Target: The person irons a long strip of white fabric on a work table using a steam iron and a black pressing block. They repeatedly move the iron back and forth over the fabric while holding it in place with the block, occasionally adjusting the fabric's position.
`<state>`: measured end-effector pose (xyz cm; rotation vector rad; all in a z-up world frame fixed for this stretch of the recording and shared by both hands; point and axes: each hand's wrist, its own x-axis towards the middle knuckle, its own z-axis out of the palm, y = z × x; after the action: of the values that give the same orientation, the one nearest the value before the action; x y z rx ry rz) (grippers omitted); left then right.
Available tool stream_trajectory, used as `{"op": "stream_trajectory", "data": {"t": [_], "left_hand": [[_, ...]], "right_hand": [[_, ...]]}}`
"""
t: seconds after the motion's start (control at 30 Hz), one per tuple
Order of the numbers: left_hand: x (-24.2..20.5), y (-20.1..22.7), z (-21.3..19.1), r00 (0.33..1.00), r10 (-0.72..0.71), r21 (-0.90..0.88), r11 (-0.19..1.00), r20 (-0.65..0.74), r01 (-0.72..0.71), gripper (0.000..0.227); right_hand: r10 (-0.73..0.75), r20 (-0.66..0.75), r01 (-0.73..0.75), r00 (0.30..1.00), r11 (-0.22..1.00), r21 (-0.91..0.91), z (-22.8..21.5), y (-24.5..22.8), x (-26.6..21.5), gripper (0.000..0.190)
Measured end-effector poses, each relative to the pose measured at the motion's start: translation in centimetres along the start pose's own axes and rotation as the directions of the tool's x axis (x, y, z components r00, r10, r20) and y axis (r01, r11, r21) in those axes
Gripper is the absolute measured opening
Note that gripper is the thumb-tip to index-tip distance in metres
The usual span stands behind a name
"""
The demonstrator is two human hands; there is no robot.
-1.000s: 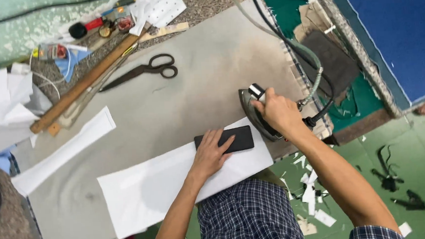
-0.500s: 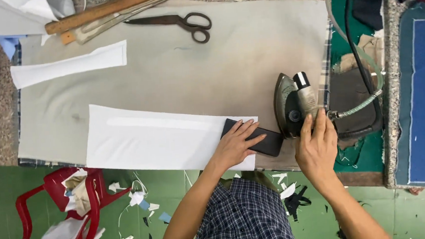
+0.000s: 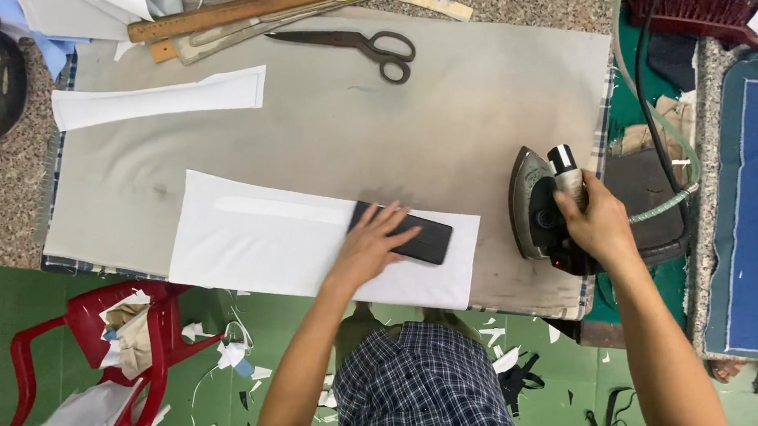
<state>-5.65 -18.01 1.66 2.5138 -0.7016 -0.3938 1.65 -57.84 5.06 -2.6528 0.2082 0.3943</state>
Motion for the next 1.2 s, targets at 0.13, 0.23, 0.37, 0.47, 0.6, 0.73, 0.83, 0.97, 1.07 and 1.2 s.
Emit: {"op": "stream_trajectory", "data": {"t": [0.13, 0.23, 0.37, 0.47, 0.6, 0.73, 0.83, 0.97, 1.07, 1.2], "left_hand": [[-5.2, -5.8, -2.5, 0.986, -0.139, 0.009, 0.990, -0.088, 0.140, 0.060], [-8.6, -9.7, -4.0, 0.939, -0.273, 0.005, 0.960, -0.211, 0.280, 0.060], [-12.0, -12.6, -6.0, 0.840, -0.468, -0.009, 0.875, -0.276, 0.484, 0.060], [-14.2, -15.2, -5.9, 0.764, -0.516, 0.035, 0.820, -0.386, 0.572, 0.060], [-17.6, -19.0, -5.0, 0.592, -0.540, 0.150, 0.650, -0.599, 0.745, 0.064], [-21.6, -21.3, -6.2, 0.425, -0.514, 0.139, 0.504, -0.745, 0.852, 0.065], [-23.7, -23.3, -5.7, 0.316, -0.491, 0.077, 0.447, -0.812, 0.891, 0.063], [-24.2, -23.6, -6.1, 0.236, -0.485, -0.021, 0.467, -0.842, 0.884, 0.063], [-24.1, -23.4, -6.2, 0.208, -0.477, -0.055, 0.481, -0.854, 0.875, 0.063], [-24.1, -23.2, -6.7, 0.185, -0.445, -0.074, 0.503, -0.876, 0.861, 0.060]], "right_hand": [[0.095, 0.034, -0.098, 0.995, 0.988, 0.120, 0.0, -3.0, 0.5, 0.071], [0.065, 0.124, -0.070, 0.990, 0.997, 0.035, -0.2, -7.0, -0.2, 0.072], [-0.167, 0.195, 0.201, 0.966, 0.965, -0.170, 1.0, -15.9, -3.3, 0.062], [-0.372, 0.286, 0.447, 0.883, 0.853, -0.269, 4.7, -20.9, -4.0, 0.057], [-0.434, 0.525, 0.628, 0.732, 0.729, -0.273, 7.8, -29.3, -5.0, 0.056], [-0.496, 0.575, 0.719, 0.651, 0.645, -0.257, 10.6, -36.5, -5.5, 0.051], [-0.512, 0.574, 0.740, 0.639, 0.611, -0.279, 12.7, -40.4, -5.4, 0.049], [-0.562, 0.559, 0.776, 0.609, 0.568, -0.274, 15.4, -44.0, -4.7, 0.046], [-0.601, 0.544, 0.800, 0.586, 0.533, -0.273, 16.5, -46.6, -4.8, 0.047], [-0.648, 0.510, 0.821, 0.566, 0.498, -0.279, 18.3, -49.2, -4.6, 0.049]]}}
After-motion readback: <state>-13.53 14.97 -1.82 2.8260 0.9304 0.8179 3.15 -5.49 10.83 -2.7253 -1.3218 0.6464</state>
